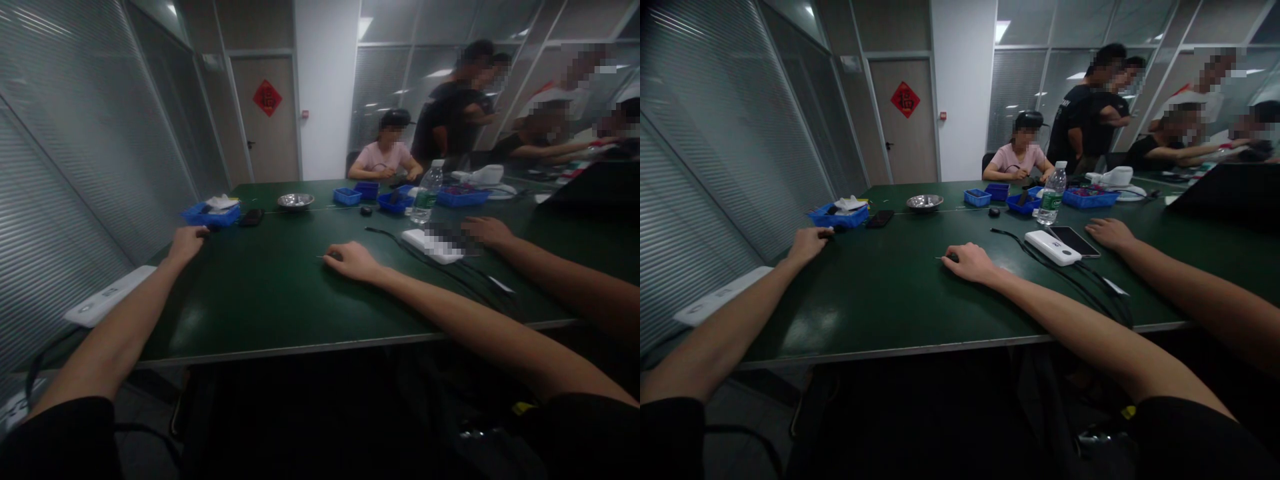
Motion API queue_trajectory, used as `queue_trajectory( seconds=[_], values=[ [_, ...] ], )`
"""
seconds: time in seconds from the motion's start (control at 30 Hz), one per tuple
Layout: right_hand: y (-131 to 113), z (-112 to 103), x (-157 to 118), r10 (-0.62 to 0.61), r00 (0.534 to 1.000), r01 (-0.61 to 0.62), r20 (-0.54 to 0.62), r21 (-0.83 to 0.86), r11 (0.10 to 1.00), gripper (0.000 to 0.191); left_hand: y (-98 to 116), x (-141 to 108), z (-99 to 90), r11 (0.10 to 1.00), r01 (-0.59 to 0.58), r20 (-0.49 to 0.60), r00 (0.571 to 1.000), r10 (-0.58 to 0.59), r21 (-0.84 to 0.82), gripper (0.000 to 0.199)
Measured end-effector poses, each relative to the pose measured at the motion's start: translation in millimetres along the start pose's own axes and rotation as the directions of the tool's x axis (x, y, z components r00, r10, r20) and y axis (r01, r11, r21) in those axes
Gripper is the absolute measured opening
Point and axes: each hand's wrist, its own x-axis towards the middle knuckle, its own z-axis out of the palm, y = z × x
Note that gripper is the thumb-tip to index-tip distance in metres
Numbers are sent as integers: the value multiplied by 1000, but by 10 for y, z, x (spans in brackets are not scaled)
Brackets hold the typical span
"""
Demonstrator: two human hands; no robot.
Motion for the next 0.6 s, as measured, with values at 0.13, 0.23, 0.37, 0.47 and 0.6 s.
queue_trajectory(
  seconds=[0.13, 0.23, 0.37, 0.47, 0.6],
  values=[
    [0, 1, 5, 12, 1000, -12, 4, 2, 1000, 38, 27, -40, -23, 998, -31, 16, 999, 30, 62, 47],
    [-1, 0, 6, 11, 1000, -11, 3, -2, 1000, 39, 74, -64, -47, 994, -18, 40, 999, 14, 106, 48],
    [-6, -9, 2, 15, 1000, -15, 18, 3, 1000, 40, 84, -64, -43, 992, -15, 54, 999, 8, 124, 42],
    [-6, -13, -1, 11, 1000, -12, 15, 18, 1000, 39, 46, -42, -21, 989, -46, -15, 999, 48, 140, 40],
    [-1, -12, -4, 3, 1000, -3, 9, 18, 1000, 38, 13, -29, -30, 987, -22, -64, 997, 33, 160, 36]
  ],
)
